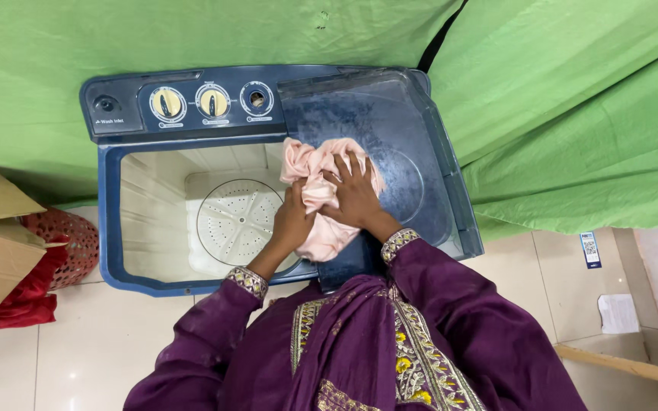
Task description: The person washes a pink cloth by hand in a portable twin-tub washing machine. They scrub the cloth inside the wash tub, wring it out, and then rub it against the top surface of the machine's lid to remove excess water.
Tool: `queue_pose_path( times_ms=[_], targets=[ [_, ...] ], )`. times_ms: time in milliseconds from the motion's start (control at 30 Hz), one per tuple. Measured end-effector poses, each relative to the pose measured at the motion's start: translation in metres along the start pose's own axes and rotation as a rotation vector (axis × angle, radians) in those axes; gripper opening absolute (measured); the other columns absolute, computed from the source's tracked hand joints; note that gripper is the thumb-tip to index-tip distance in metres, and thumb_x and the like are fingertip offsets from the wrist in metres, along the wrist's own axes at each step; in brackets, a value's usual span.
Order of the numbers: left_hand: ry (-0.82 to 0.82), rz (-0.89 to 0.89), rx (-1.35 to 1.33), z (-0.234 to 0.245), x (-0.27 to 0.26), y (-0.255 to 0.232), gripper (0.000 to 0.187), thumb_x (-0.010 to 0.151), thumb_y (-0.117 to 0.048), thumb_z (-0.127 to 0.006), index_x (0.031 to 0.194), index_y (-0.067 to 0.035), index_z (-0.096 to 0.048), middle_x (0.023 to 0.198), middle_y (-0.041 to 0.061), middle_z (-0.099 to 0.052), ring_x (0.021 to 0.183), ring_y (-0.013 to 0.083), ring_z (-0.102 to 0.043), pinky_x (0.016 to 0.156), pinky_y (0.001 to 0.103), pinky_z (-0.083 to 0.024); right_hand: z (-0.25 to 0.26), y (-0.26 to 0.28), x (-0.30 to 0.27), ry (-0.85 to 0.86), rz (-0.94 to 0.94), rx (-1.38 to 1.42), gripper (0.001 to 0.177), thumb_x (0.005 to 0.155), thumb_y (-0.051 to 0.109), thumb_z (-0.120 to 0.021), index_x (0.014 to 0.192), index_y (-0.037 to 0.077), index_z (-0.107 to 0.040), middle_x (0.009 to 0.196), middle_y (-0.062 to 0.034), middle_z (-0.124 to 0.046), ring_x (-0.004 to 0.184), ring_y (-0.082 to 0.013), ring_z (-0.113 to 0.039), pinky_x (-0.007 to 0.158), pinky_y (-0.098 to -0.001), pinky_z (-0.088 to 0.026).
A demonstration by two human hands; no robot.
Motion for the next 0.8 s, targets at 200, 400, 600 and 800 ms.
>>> queue_pose_path(
  times_ms=[200, 400, 600, 800],
  targets=[
    [0.151, -0.072, 0.208, -0.012, -0.075, -0.02, 0.079, 0.085, -0.026, -0.074, 0.149, -0.006, -0.031, 0.115, 0.028, -0.06, 0.089, 0.0462, -0.068, 0.072, 0.054, -0.055, 0.023, 0.028, -0.057, 0.129, 0.019, -0.021, 0.07, 0.067, 0.043, -0.083, 0.13, 0.017, -0.065, 0.148, -0.0221, -0.042, 0.139, -0.0523, -0.035, 0.103, -0.0718, -0.035],
    [0.209, -0.25, 0.398, 0.007, -0.097, -0.059, 0.052, 0.086, -0.028, -0.075, 0.127, -0.002, -0.055, 0.1, 0.024, -0.069, 0.081, 0.0396, -0.072, 0.066, 0.05, -0.057, 0.03, 0.042, -0.1, 0.054, 0.048, 0.027, 0.053, 0.075, 0.006, -0.073, 0.126, 0.019, -0.069, 0.132, -0.011, -0.064, 0.113, -0.0358, -0.063, 0.088, -0.0446, -0.056],
    [0.123, -0.49, 0.464, 0.036, -0.087, -0.133, 0.043, 0.072, -0.018, -0.078, 0.11, -0.002, -0.068, 0.131, 0.021, -0.056, 0.119, 0.0345, -0.059, 0.082, 0.041, -0.057, 0.086, 0.023, -0.125, 0.029, -0.198, 0.34, 0.046, 0.076, 0.011, -0.077, 0.121, 0.016, -0.068, 0.104, -0.0134, -0.068, 0.083, -0.0371, -0.07, 0.072, -0.0461, -0.055],
    [0.297, -0.567, 0.611, -0.024, -0.054, -0.131, 0.06, 0.078, -0.031, -0.077, 0.126, 0.001, -0.059, 0.16, 0.023, -0.028, 0.149, 0.0496, -0.02, 0.115, 0.067, -0.022, 0.084, -0.008, -0.154, 0.223, -0.455, -0.006, 0.055, 0.077, 0.024, -0.078, 0.131, 0.026, -0.066, 0.118, -0.0112, -0.066, 0.118, -0.038, -0.06, 0.097, -0.0543, -0.051]
  ],
)
Point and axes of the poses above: each hand's wrist, its own x-axis towards the middle knuckle, its own z-axis out of the back of the hand, y = z × x, the point moved 6 cm from there along x, towards the middle knuckle
